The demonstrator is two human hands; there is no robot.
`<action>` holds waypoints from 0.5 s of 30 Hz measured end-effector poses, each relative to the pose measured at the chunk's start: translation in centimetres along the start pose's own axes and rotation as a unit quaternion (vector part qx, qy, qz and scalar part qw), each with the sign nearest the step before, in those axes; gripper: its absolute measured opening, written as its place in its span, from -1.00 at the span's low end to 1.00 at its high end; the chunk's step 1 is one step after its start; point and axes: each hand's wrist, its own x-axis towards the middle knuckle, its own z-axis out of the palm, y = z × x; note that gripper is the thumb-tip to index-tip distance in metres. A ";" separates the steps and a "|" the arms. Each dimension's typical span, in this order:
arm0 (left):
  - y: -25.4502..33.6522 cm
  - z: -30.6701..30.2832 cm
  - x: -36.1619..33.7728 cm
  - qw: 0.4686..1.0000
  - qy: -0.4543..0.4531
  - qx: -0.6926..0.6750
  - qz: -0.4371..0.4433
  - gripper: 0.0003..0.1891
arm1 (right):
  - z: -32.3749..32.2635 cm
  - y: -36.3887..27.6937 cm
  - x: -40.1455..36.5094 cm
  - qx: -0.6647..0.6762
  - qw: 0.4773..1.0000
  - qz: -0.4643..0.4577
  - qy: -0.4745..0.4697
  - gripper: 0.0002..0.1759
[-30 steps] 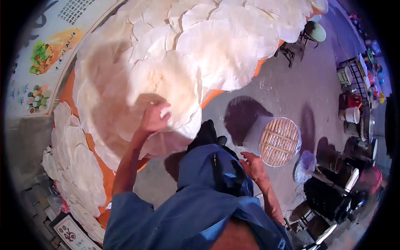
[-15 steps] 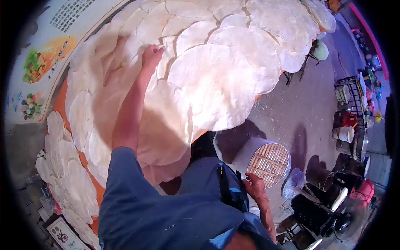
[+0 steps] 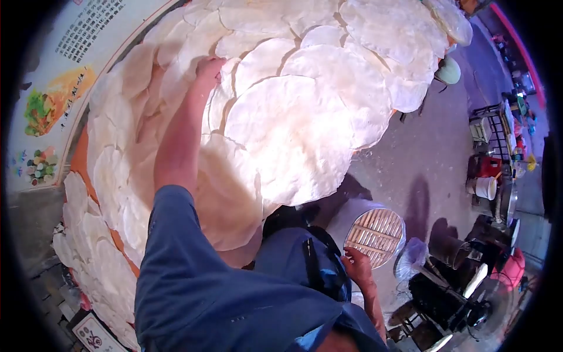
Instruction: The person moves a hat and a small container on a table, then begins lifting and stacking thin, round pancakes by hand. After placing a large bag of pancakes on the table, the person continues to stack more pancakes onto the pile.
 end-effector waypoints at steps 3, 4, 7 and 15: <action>1.4 -1.0 2.6 0.968 0.125 0.063 0.208 -0.85 | -1.0 -0.7 0.8 -0.013 1.000 0.002 0.015 -0.64; 4.0 -2.2 1.7 0.889 0.123 0.318 0.306 -0.67 | -1.0 -0.3 1.1 0.003 1.000 0.000 0.019 -0.65; 11.6 -2.7 -2.0 0.909 0.169 0.189 0.331 -0.75 | -1.3 1.1 2.0 0.040 0.999 -0.018 0.020 -0.67; 28.4 -5.9 -9.7 0.897 0.029 0.076 0.435 -0.82 | -3.8 0.9 3.4 0.060 0.997 -0.046 0.020 -0.65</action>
